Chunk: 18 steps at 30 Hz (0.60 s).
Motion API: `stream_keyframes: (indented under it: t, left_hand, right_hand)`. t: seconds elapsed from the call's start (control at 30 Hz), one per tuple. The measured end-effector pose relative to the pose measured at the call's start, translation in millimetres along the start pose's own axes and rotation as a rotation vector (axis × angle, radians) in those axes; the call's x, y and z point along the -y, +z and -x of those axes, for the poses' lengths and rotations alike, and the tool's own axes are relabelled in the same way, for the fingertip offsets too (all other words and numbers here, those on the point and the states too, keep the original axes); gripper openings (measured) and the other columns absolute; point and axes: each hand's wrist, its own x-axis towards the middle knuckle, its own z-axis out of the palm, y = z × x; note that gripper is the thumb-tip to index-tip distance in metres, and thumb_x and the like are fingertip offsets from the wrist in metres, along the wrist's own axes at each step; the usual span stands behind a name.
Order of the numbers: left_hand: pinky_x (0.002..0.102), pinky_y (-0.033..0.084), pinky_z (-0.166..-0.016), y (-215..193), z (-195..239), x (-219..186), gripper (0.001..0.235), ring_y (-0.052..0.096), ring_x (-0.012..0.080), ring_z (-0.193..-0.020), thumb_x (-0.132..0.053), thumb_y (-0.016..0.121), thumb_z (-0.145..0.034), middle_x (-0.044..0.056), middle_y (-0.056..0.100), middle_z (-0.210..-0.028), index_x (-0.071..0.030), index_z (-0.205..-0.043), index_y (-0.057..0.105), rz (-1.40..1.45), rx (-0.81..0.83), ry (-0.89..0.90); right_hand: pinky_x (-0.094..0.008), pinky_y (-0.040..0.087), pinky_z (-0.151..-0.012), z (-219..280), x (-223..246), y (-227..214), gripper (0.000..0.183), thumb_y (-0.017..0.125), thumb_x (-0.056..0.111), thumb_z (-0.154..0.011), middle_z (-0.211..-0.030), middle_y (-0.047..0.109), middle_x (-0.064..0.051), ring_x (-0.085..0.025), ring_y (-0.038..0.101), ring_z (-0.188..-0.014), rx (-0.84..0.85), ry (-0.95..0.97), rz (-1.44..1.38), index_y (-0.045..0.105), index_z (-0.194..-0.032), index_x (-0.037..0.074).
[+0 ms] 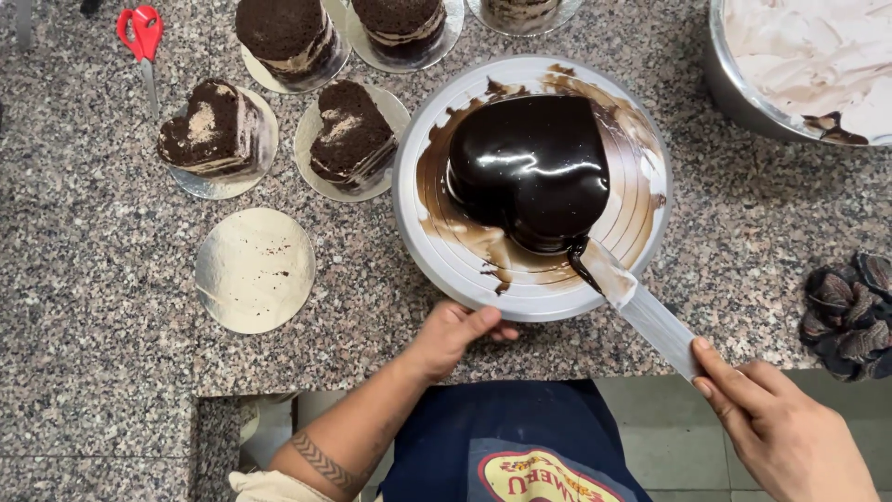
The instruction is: The person pours chocolate glaze from a container onto a heart-shaped cake on a turntable and spreads it over the top and sides using a spatula while rotating the turntable. They scrape excess glaze off the turntable and continue smoothing the glaze around the cake.
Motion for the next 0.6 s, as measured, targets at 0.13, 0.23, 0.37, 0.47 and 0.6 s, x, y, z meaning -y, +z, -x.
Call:
stream_keyframes:
  t: [0.13,0.23,0.37,0.47,0.6]
  left_hand:
    - [0.033,0.058,-0.088,16.0,-7.0,6.8,0.036,0.073,0.0187,-0.102,-0.03,0.067,-0.102,0.011,0.077,-0.111,0.0,-0.122,0.071,-0.07,0.08,-0.046]
    - [0.034,0.057,-0.095,31.9,-14.2,3.4,0.034,0.07,0.0186,-0.112,-0.025,0.066,-0.103,0.01,0.074,-0.121,-0.002,-0.128,0.067,-0.065,0.158,-0.045]
    - [0.036,0.053,-0.111,50.9,-20.4,-12.3,0.038,0.063,0.0187,-0.127,-0.017,0.062,-0.105,0.01,0.068,-0.133,-0.003,-0.141,0.059,-0.053,0.29,-0.001]
    - [0.036,0.05,-0.115,52.6,-28.7,-2.7,0.04,0.06,0.0187,-0.129,-0.016,0.061,-0.105,0.009,0.067,-0.135,-0.004,-0.143,0.057,-0.078,0.329,-0.021]
    - [0.035,0.047,-0.114,45.4,-30.9,15.8,0.04,0.059,0.0175,-0.129,-0.023,0.06,-0.106,0.006,0.067,-0.135,-0.006,-0.142,0.06,-0.282,0.392,-0.005]
  right_hand:
    - [-0.028,0.058,-0.065,-2.0,-0.9,1.4,0.053,0.065,0.043,-0.093,-0.081,0.058,0.003,-0.011,0.065,-0.063,0.037,0.008,0.086,0.059,-0.145,0.043]
    - [-0.028,0.059,-0.066,-3.0,3.5,-0.9,0.053,0.065,0.043,-0.093,-0.081,0.058,0.004,-0.01,0.065,-0.063,0.059,0.019,0.083,0.059,-0.146,0.044]
    - [-0.033,0.059,-0.063,-3.4,18.7,-11.6,0.055,0.071,0.043,-0.089,-0.077,0.06,0.001,-0.015,0.067,-0.06,0.031,0.028,-0.063,0.06,-0.143,0.045]
    - [-0.036,0.058,-0.06,-0.6,22.2,-11.4,0.053,0.072,0.041,-0.087,-0.076,0.06,-0.001,-0.018,0.067,-0.059,-0.054,-0.05,-0.158,0.063,-0.139,0.043]
    - [-0.038,0.056,-0.057,-14.4,-5.1,50.0,0.056,0.076,0.038,-0.084,-0.075,0.059,-0.002,-0.022,0.066,-0.058,-0.144,-0.084,-0.226,0.064,-0.138,0.044]
